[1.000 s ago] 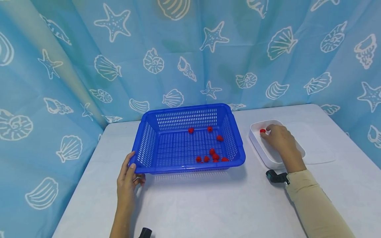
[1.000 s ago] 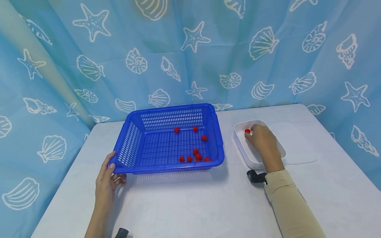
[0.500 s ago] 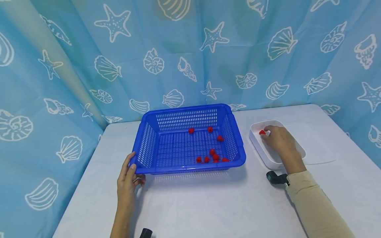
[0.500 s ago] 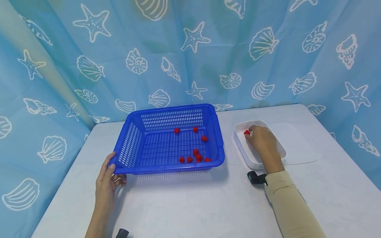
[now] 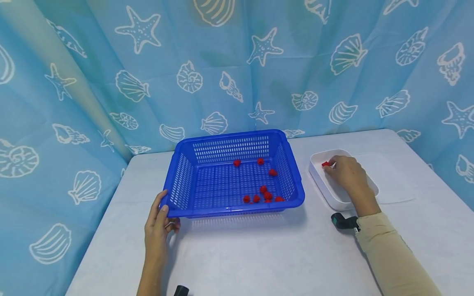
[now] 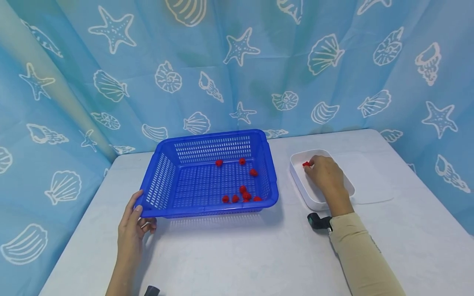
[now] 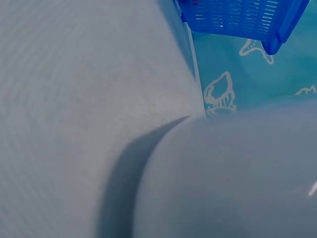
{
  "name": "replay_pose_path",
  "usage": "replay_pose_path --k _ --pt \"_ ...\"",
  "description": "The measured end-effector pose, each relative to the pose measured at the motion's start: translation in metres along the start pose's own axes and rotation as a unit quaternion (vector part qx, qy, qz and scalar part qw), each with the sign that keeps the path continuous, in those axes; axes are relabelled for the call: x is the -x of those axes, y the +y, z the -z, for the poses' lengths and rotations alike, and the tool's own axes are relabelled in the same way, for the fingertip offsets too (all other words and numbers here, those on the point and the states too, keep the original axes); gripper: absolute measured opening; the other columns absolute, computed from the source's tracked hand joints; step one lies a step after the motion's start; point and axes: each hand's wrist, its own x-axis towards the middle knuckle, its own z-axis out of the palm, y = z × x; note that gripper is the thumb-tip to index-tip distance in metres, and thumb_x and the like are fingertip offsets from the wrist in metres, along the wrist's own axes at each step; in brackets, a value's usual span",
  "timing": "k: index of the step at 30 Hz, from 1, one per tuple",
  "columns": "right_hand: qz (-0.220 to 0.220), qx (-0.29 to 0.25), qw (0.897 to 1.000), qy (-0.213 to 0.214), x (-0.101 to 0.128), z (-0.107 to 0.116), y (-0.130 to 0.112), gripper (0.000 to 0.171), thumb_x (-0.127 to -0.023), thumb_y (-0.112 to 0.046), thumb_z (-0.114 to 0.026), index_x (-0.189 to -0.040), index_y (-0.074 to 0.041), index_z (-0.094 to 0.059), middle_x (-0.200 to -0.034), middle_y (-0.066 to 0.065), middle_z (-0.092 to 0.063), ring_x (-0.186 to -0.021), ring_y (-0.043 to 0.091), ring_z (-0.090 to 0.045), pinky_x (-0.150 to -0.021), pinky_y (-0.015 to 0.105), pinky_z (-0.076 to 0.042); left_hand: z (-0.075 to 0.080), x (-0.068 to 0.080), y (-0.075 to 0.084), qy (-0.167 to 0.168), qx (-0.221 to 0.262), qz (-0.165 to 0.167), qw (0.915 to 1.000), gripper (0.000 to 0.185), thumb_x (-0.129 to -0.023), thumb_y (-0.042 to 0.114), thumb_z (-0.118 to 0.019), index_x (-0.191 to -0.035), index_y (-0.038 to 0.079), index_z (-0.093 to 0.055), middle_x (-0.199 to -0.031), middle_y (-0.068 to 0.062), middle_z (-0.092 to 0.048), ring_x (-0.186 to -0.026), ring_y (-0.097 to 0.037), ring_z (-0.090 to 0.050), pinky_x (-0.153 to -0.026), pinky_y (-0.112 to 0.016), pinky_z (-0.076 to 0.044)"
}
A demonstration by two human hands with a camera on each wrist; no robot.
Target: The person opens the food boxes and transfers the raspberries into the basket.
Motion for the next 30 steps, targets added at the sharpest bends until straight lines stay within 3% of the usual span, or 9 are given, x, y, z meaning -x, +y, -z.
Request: replay_pose_path --k 30 --pt "-0.001 -0.038 0.999 0.001 0.015 0.022 -0.009 0.038 -0.097 -0.023 -0.063 -0.123 0.005 -0.060 -0.095 0.022 -0.061 -0.081 0.034 -0.056 -0.063 0.040 -0.049 0.000 0.001 0.001 0.001 0.005 0.005 1.0000 0.045 -0.104 0.048 -0.046 -0.148 0.040 -0.045 -0.116 -0.007 -0.058 -0.079 -0.019 -0.060 -0.064 -0.025 -0.051"
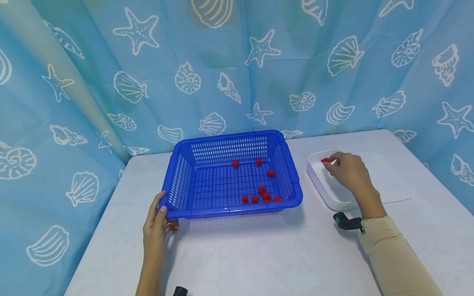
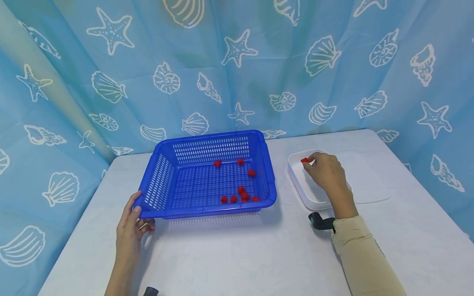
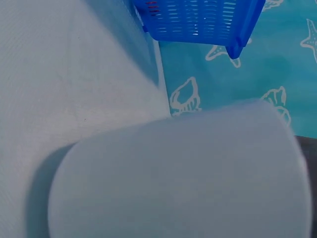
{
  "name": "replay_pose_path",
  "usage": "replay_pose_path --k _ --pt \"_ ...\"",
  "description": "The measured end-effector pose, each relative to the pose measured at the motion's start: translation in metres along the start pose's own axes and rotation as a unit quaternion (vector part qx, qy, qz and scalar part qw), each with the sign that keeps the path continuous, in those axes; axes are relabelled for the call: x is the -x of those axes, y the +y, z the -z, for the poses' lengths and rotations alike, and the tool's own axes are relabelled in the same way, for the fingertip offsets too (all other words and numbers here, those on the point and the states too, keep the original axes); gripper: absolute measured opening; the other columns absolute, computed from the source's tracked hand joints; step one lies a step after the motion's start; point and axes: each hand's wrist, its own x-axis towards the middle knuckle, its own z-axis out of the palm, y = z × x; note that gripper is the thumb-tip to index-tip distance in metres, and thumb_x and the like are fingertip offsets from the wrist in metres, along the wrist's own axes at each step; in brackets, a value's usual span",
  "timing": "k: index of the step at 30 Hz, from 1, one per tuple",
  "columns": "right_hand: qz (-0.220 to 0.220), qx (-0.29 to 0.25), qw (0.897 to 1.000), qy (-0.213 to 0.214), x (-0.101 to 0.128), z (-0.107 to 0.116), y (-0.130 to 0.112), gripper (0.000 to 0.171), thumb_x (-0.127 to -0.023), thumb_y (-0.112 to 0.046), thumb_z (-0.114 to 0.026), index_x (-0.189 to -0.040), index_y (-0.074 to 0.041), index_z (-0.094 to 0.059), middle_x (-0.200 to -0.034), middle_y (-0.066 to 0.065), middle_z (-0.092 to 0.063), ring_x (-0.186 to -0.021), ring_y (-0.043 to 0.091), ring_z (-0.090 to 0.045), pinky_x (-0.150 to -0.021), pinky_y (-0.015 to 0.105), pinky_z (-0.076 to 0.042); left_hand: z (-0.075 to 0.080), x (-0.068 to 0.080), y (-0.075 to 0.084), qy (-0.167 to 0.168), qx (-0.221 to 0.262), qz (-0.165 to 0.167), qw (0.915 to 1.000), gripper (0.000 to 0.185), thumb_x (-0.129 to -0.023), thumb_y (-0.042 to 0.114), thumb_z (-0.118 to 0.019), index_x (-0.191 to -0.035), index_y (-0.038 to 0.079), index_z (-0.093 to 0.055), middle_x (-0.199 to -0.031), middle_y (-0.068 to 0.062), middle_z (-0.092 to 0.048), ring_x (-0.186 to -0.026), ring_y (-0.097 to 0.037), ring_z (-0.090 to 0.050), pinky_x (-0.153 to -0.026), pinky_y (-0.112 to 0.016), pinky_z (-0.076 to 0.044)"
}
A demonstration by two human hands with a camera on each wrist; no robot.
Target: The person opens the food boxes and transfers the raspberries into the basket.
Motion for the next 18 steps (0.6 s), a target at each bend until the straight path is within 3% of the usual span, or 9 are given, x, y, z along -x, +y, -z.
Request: replay_pose_path --k 18 --pt "0.013 -0.015 1.000 0.014 0.006 0.008 -0.010 0.038 -0.097 -0.022 -0.065 -0.124 0.004 -0.061 -0.088 0.017 -0.061 -0.078 0.030 -0.054 -0.058 0.034 -0.045 0.000 0.001 0.000 -0.003 -0.003 -0.005 1.0000 0.045 -0.105 0.048 -0.045 -0.149 0.040 -0.044 -0.115 -0.007 -0.057 -0.081 -0.022 -0.060 -0.065 -0.025 -0.051"
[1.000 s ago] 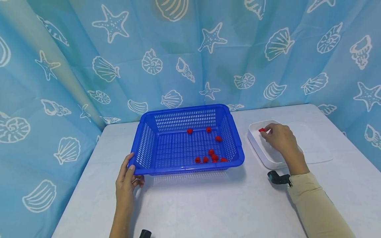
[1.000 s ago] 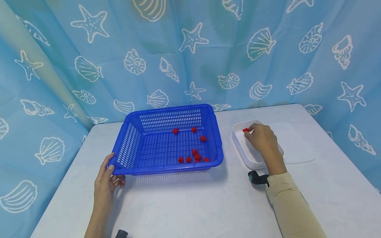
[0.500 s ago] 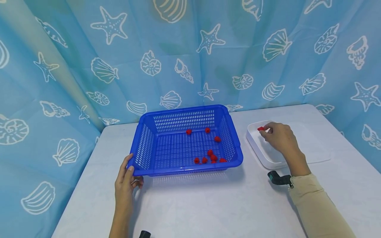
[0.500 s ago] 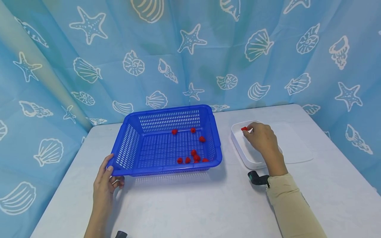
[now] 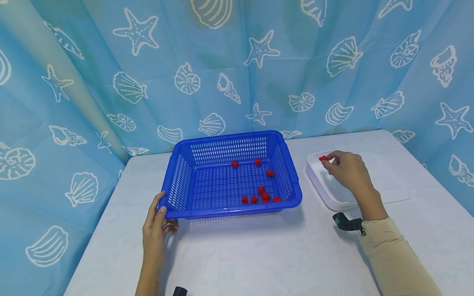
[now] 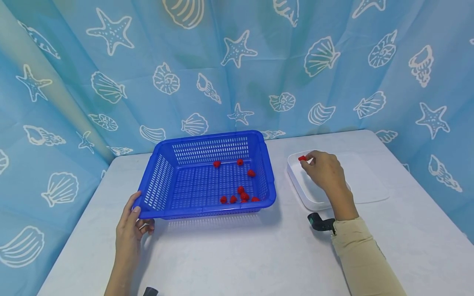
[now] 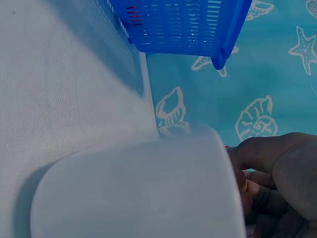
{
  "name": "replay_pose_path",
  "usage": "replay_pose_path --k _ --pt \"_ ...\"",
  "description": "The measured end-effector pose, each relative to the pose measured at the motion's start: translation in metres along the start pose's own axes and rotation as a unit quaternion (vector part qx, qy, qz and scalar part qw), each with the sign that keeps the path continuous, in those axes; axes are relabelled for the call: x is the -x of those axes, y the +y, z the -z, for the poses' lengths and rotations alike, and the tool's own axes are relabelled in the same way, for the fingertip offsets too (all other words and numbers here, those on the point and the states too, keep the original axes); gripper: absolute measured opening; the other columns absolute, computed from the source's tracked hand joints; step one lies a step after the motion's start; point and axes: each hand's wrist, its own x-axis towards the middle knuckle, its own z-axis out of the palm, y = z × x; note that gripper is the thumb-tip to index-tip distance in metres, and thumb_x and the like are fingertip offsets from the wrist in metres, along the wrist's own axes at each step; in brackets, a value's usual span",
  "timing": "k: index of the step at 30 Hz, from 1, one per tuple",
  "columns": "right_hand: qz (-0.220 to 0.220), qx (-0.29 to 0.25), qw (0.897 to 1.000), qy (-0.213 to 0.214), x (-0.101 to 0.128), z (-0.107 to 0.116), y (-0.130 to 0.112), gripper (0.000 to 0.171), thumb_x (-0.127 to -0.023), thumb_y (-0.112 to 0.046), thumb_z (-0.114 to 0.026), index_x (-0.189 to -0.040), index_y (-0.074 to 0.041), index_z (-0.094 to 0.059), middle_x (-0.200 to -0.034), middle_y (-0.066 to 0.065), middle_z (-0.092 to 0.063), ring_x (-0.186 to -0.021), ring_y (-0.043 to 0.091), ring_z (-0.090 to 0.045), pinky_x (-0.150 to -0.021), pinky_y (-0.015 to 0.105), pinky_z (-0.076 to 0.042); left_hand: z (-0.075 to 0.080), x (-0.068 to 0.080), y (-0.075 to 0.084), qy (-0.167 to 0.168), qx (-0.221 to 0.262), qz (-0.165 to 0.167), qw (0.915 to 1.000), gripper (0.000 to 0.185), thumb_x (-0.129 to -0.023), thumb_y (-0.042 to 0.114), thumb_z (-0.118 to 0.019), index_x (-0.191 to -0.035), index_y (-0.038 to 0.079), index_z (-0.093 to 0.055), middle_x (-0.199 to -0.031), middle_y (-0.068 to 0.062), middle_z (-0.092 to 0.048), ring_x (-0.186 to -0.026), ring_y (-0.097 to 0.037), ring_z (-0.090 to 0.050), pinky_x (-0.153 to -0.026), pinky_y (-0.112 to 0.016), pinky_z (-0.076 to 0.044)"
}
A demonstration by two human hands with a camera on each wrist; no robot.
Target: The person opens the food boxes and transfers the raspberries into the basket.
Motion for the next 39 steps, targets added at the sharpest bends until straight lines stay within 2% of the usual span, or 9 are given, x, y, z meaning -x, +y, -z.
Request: replay_pose_path --k 13,22,30,39 --pt "0.007 -0.007 1.000 0.008 0.002 0.001 -0.002 0.036 -0.097 -0.021 -0.065 -0.123 0.004 -0.062 -0.087 0.016 -0.060 -0.076 0.029 -0.054 -0.056 0.033 -0.044 -0.001 0.000 0.000 0.001 -0.004 -0.004 1.0000 0.045 -0.104 0.048 -0.045 -0.149 0.039 -0.044 -0.116 -0.007 -0.058 -0.080 -0.020 -0.059 -0.064 -0.025 -0.051" --pt "0.010 -0.011 1.000 0.004 0.003 0.002 -0.005 0.038 -0.097 -0.021 -0.065 -0.124 0.005 -0.061 -0.087 0.017 -0.061 -0.077 0.030 -0.055 -0.057 0.033 -0.046 0.000 0.000 0.000 -0.001 0.013 -0.006 0.9999 0.044 -0.105 0.045 -0.045 -0.149 0.038 -0.045 -0.115 -0.008 -0.058 -0.078 -0.019 -0.059 -0.063 -0.025 -0.050" --pt "0.020 -0.012 1.000 0.009 0.004 0.003 -0.010 0.037 -0.096 -0.022 -0.065 -0.122 0.005 -0.062 -0.081 0.014 -0.059 -0.073 0.028 -0.053 -0.054 0.032 -0.043 0.000 0.000 0.002 0.001 0.010 -0.006 0.9999 0.045 -0.105 0.045 -0.045 -0.149 0.037 -0.044 -0.117 -0.008 -0.058 -0.079 -0.020 -0.060 -0.064 -0.025 -0.051" --pt "0.019 -0.016 1.000 -0.005 0.009 0.003 -0.012 0.038 -0.097 -0.023 -0.064 -0.123 0.005 -0.061 -0.081 0.013 -0.060 -0.072 0.027 -0.053 -0.054 0.032 -0.045 -0.001 0.000 0.001 0.003 0.003 0.001 1.0000 0.045 -0.105 0.047 -0.046 -0.149 0.037 -0.045 -0.116 -0.009 -0.057 -0.079 -0.019 -0.060 -0.065 -0.025 -0.051"
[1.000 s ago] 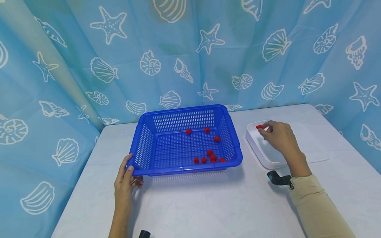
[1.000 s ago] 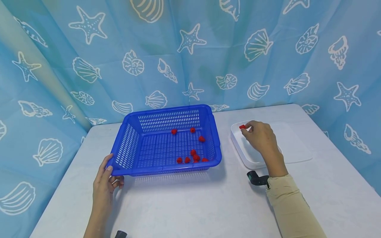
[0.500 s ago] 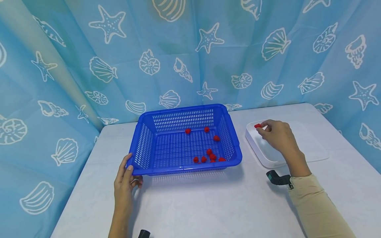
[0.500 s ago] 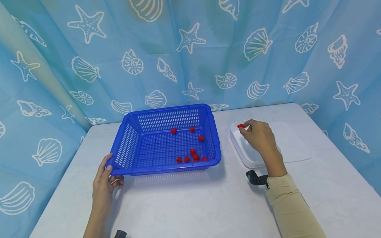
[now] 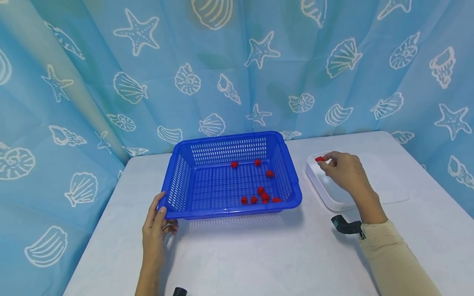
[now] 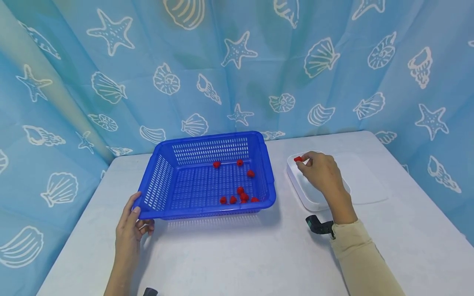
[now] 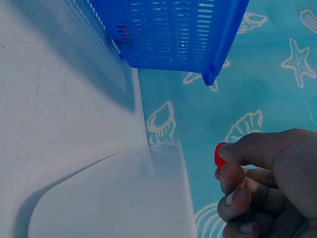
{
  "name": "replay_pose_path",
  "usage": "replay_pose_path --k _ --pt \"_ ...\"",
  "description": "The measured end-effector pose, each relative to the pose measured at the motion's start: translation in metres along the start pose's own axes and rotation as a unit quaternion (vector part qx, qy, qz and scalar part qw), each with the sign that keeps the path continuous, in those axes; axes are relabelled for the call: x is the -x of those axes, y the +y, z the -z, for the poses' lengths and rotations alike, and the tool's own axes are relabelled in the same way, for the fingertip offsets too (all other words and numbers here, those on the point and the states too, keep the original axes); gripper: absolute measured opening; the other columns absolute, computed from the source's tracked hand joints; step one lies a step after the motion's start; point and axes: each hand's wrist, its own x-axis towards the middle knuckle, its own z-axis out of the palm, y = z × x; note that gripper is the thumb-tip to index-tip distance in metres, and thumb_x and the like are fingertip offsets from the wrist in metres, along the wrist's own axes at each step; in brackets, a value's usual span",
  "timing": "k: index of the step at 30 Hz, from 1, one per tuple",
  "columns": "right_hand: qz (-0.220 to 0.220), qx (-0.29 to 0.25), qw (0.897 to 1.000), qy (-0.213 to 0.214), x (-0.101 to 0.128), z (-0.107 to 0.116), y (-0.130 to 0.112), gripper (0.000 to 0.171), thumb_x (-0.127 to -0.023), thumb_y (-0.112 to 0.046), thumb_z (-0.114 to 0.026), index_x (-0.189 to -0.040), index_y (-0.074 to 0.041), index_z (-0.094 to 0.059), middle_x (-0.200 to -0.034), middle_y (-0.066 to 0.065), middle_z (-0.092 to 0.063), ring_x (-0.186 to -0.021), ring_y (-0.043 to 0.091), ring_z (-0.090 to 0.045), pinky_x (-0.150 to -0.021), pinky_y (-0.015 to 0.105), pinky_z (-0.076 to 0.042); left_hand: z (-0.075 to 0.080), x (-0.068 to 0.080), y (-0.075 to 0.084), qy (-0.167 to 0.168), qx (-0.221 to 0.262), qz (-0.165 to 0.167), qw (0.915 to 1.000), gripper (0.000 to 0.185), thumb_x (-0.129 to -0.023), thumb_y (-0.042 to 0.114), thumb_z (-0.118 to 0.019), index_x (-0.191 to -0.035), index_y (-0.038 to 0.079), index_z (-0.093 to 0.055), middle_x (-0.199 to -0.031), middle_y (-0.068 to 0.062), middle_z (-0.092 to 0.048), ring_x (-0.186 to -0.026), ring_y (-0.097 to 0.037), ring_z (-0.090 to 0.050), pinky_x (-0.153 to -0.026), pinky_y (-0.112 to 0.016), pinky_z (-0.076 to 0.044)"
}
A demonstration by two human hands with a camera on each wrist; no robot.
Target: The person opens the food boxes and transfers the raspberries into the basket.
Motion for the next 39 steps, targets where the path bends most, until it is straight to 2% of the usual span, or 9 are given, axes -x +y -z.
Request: replay_pose_path --k 7,15,20,39 --pt "0.005 -0.001 1.000 0.003 0.003 0.002 -0.003 0.040 -0.098 -0.024 -0.064 -0.125 0.005 -0.061 -0.080 0.012 -0.059 -0.070 0.026 -0.052 -0.053 0.031 -0.045 0.000 -0.001 0.000 -0.003 -0.002 -0.002 1.0000 0.045 -0.105 0.045 -0.045 -0.149 0.036 -0.044 -0.116 -0.010 -0.057 -0.078 -0.019 -0.060 -0.063 -0.026 -0.050" --pt "0.019 0.000 1.000 0.018 0.008 0.002 -0.003 0.038 -0.098 -0.023 -0.064 -0.122 0.007 -0.062 -0.075 0.010 -0.058 -0.067 0.024 -0.050 -0.051 0.032 -0.043 -0.001 0.000 -0.001 -0.006 -0.025 0.017 0.9995 0.048 -0.104 0.050 -0.044 -0.151 0.038 -0.041 -0.121 -0.014 -0.056 -0.081 -0.020 -0.059 -0.066 -0.026 -0.051" --pt "0.027 -0.006 0.999 0.022 0.010 0.003 -0.005 0.038 -0.098 -0.022 -0.064 -0.121 0.007 -0.062 -0.074 0.009 -0.057 -0.066 0.023 -0.050 -0.051 0.032 -0.044 -0.002 -0.001 -0.002 -0.003 -0.036 0.015 0.9992 0.049 -0.105 0.050 -0.042 -0.152 0.037 -0.039 -0.121 -0.015 -0.056 -0.082 -0.021 -0.059 -0.066 -0.027 -0.051" --pt "0.027 -0.004 0.999 0.019 0.011 0.003 -0.013 0.040 -0.097 -0.022 -0.066 -0.124 0.007 -0.060 -0.077 0.010 -0.060 -0.069 0.024 -0.052 -0.053 0.030 -0.048 0.000 -0.002 -0.002 0.001 -0.020 0.013 0.9997 0.049 -0.104 0.048 -0.045 -0.152 0.035 -0.041 -0.122 -0.017 -0.056 -0.081 -0.022 -0.059 -0.065 -0.029 -0.051"
